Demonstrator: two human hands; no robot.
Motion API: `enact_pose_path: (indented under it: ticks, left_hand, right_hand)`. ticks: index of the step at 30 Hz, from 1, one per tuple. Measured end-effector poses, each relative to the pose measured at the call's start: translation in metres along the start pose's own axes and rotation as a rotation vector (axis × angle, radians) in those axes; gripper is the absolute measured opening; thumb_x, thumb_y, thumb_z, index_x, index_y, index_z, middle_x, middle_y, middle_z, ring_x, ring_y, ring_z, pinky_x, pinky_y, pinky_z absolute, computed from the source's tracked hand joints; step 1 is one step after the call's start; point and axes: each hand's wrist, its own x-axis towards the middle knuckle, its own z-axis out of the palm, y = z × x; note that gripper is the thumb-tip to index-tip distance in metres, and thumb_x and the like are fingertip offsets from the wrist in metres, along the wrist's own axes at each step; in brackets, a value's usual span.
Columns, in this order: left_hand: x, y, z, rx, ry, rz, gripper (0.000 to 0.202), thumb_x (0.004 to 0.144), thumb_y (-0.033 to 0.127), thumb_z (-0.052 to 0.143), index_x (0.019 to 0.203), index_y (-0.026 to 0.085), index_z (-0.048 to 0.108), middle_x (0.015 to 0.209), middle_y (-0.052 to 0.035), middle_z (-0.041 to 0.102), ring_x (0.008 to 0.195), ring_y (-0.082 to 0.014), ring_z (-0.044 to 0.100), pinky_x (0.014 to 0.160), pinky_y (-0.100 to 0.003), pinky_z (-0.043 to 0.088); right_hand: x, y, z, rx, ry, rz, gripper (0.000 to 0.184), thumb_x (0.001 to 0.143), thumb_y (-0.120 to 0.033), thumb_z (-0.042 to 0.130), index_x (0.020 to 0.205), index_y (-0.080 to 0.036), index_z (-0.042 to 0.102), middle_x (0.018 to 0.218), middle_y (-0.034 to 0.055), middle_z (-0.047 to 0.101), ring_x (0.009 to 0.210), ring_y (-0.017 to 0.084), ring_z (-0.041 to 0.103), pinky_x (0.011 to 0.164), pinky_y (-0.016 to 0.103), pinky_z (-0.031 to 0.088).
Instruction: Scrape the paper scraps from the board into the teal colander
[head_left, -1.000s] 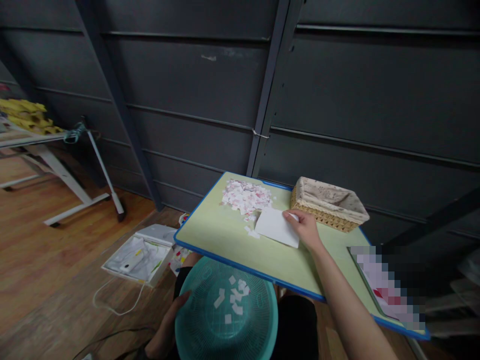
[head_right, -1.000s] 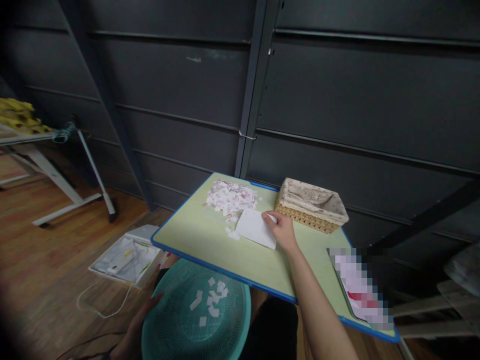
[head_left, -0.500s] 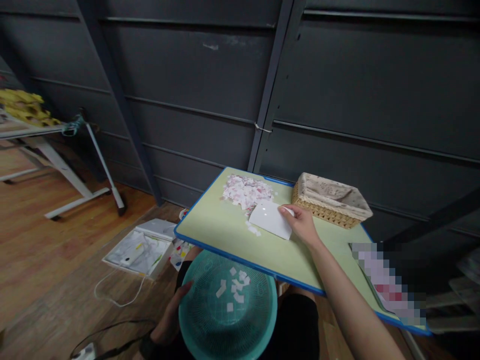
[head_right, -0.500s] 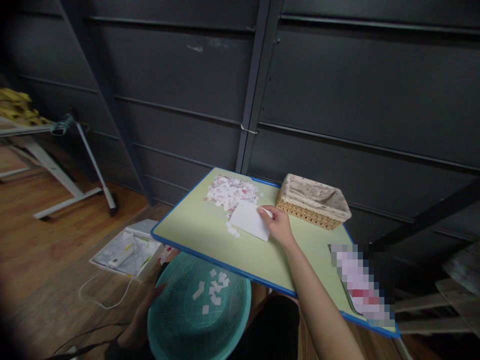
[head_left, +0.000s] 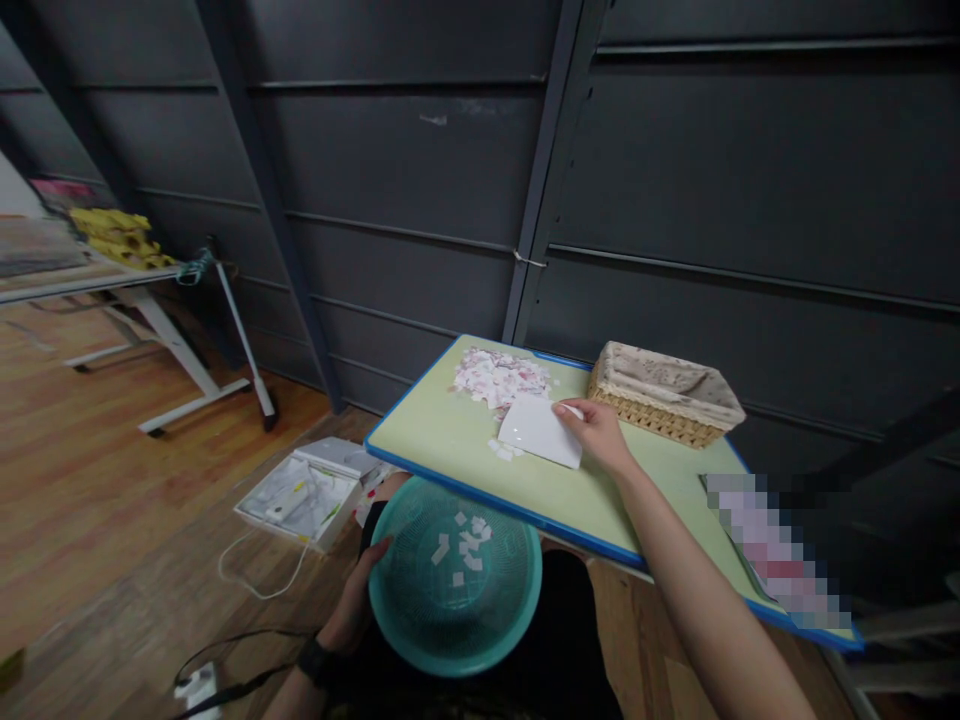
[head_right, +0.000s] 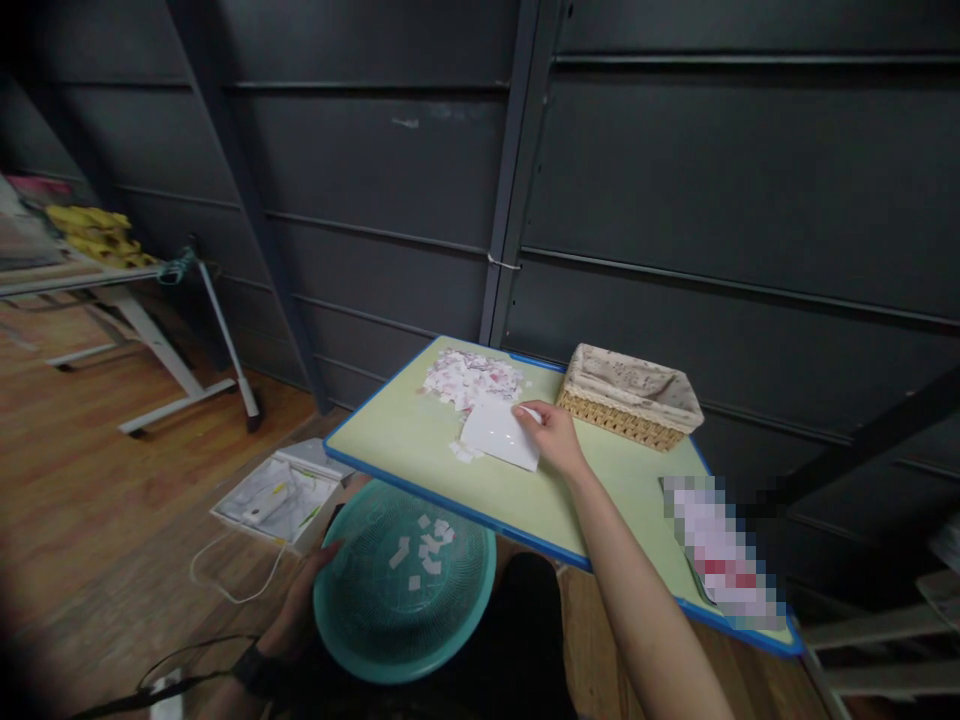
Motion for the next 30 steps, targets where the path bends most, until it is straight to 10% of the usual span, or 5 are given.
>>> enact_pose_path:
  ticks: [10,19,30]
  left_hand:
    - [-0.012,0.005,0.008,-0.009,-0.003,0.046,0.071,0.087,0.035,0.064,0.151,0.02,0.039,0.121,-0.0121,0.077,0.119,-0.0324,0.067,0.111,-0.048,0.045]
    - [-0.017,0.017,0.009,-0.027,0.015,-0.018,0.069,0.087,0.032,0.065,0.148,0.009,0.043,0.091,-0.0113,0.084,0.093,-0.0296,0.077,0.093,-0.04,0.057]
    - [-0.032,0.029,0.018,-0.073,-0.031,-0.033,0.05,0.088,0.03,0.062,0.135,0.013,0.06,0.11,-0.0116,0.081,0.11,-0.0308,0.072,0.1,-0.043,0.055]
  right_hand:
    - [0.006,0.01,-0.014,-0.01,-0.031,0.057,0.042,0.067,-0.058,0.07,0.071,-0.016,0.07,0.069,0.0073,0.069,0.062,0.019,0.057,0.056,0.029,0.04]
    - [-0.004,-0.005,0.007,0.039,-0.167,0.031,0.045,0.073,-0.061,0.067,0.082,-0.016,0.069,0.072,0.0055,0.068,0.061,0.017,0.055,0.054,0.027,0.039]
    - [-0.015,-0.009,0.024,0.053,-0.264,0.046,0.048,0.075,-0.065,0.066,0.083,-0.017,0.065,0.062,-0.0002,0.061,0.052,0.013,0.048,0.045,0.024,0.035]
